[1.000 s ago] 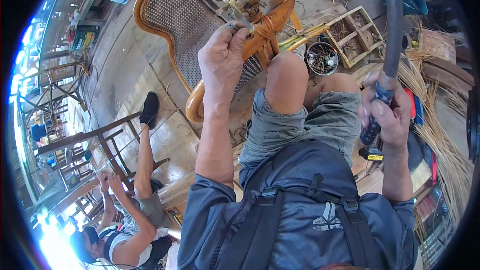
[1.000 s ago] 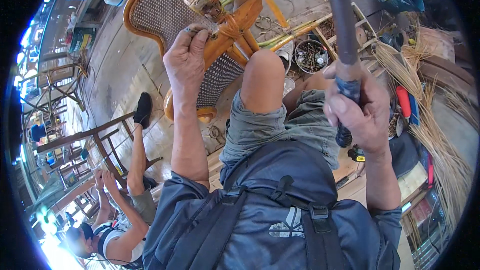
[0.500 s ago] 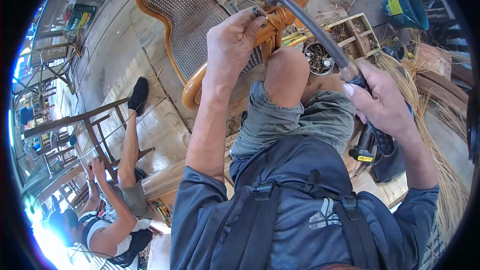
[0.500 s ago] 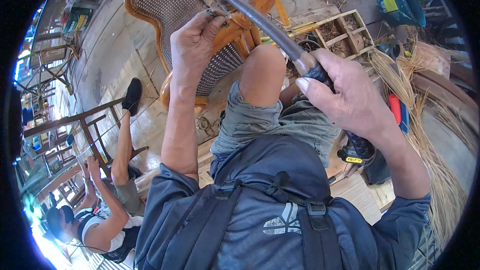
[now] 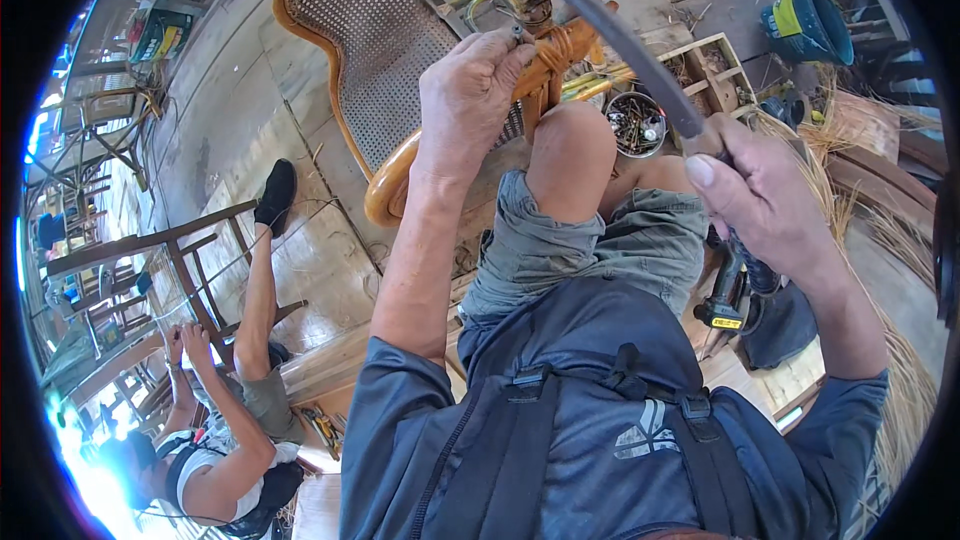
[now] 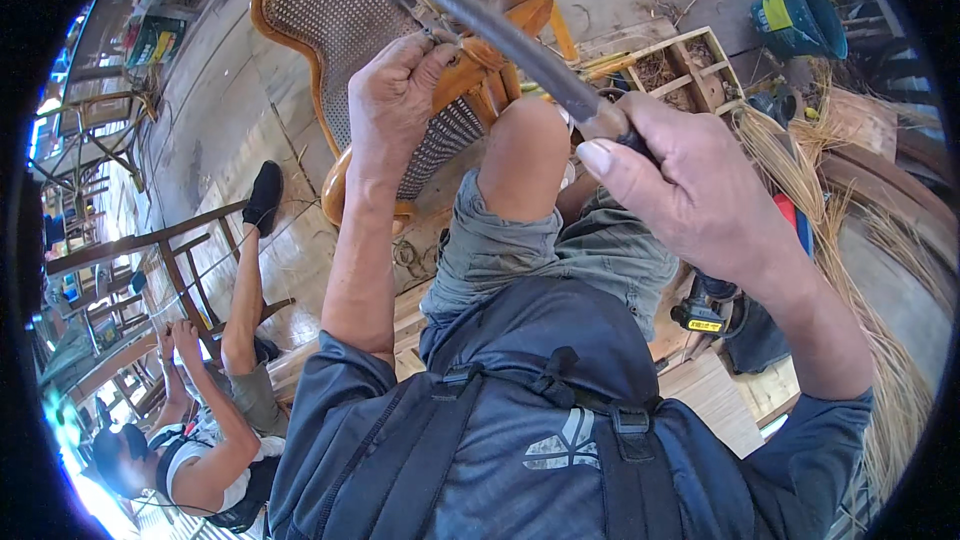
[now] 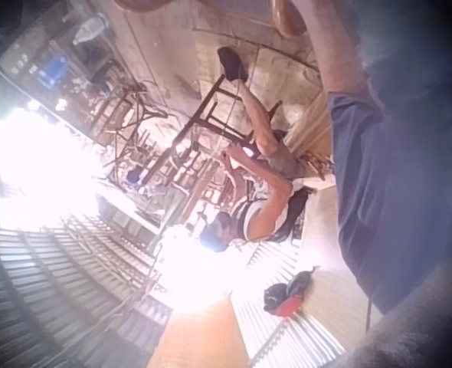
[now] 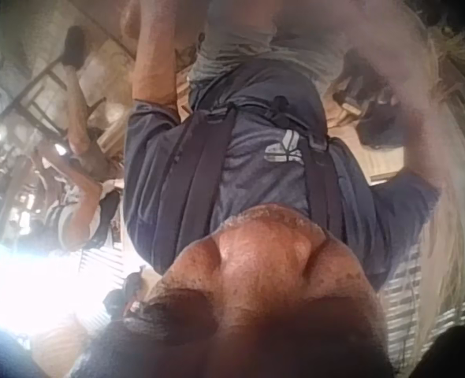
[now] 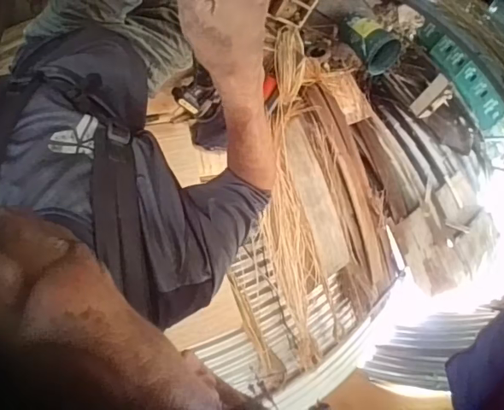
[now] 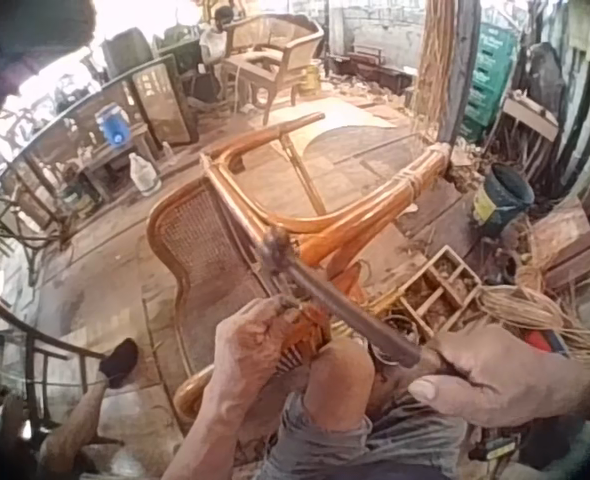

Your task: The person sits on the floor and repairs a rattan chair using a cordless drill and pliers. They drill into the chair's frame and use pliers to cut and adjust the woven material on the seat.

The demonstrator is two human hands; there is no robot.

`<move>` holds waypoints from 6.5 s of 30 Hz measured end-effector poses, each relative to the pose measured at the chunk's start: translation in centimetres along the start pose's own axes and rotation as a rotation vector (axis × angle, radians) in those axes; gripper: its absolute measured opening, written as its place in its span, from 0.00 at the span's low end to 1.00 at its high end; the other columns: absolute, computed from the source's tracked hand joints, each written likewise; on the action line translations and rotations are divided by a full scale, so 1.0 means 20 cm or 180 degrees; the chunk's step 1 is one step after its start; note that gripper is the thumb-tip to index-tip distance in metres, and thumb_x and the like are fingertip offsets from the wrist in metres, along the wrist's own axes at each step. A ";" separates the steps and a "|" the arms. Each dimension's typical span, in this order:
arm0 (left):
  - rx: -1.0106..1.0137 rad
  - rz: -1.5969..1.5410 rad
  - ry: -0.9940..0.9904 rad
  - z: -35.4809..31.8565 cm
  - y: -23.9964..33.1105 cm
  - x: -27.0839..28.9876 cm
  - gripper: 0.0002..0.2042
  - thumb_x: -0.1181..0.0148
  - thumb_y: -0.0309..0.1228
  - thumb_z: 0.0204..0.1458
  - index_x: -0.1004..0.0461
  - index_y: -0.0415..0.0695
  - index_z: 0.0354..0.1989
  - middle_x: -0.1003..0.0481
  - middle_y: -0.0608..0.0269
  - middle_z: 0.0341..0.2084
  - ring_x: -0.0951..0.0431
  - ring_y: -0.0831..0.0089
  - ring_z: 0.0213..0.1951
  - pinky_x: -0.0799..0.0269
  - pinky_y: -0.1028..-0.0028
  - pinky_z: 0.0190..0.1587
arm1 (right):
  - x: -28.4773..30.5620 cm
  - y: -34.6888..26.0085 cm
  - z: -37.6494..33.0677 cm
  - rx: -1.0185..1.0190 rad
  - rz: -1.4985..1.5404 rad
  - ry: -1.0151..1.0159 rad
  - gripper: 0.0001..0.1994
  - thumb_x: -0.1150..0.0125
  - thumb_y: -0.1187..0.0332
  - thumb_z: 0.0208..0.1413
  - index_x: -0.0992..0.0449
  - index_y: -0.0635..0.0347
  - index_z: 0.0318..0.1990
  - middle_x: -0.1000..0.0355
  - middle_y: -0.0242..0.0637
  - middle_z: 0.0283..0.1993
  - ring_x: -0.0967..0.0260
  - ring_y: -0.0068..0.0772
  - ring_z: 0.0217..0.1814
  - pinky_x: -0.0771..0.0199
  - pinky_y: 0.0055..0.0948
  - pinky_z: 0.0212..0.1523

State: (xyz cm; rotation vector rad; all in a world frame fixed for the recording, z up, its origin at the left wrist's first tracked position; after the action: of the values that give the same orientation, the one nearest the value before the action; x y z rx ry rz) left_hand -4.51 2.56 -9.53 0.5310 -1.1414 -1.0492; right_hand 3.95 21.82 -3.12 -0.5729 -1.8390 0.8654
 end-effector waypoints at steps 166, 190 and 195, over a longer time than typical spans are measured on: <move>0.1243 0.0296 -0.2296 0.04 -0.37 -0.51 0.28 0.44 0.27 0.51 0.44 0.32 0.60 0.32 0.33 0.48 0.31 0.40 0.50 0.33 0.55 0.52 | -0.48 2.27 -1.45 -0.3968 -0.0735 0.1996 0.38 0.37 0.68 0.43 0.48 0.68 0.62 0.39 0.62 0.56 0.38 0.59 0.58 0.39 0.42 0.57; 0.4127 -0.1184 -0.0346 0.00 -0.10 -0.59 0.14 0.53 0.39 0.60 0.30 0.39 0.41 0.25 0.54 0.35 0.26 0.56 0.36 0.29 0.59 0.40 | 0.19 0.95 -1.26 -0.4627 0.0752 0.0405 0.17 0.31 0.65 0.42 0.26 0.64 0.39 0.28 0.36 0.24 0.35 0.26 0.17 0.36 0.29 0.19; 0.5910 -0.4151 0.0772 -0.05 -0.09 -0.86 0.17 0.59 0.45 0.63 0.32 0.43 0.37 0.27 0.61 0.30 0.26 0.66 0.30 0.29 0.66 0.33 | 0.36 0.94 -0.96 -0.4029 0.0312 0.0161 0.20 0.30 0.64 0.42 0.27 0.62 0.42 0.25 0.38 0.29 0.28 0.32 0.25 0.30 0.32 0.28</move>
State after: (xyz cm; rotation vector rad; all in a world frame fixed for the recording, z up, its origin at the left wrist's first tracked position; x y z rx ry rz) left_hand -5.01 16.70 -19.38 3.0344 -1.2266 -0.4992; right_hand 18.70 44.80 -8.41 -1.4214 -2.1647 -0.3904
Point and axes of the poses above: each hand's wrist, its own z-axis towards the middle knuckle, its own x-axis out of the back of the hand, y = z × x, the point moved 9 cm from there along z, towards the middle knuckle
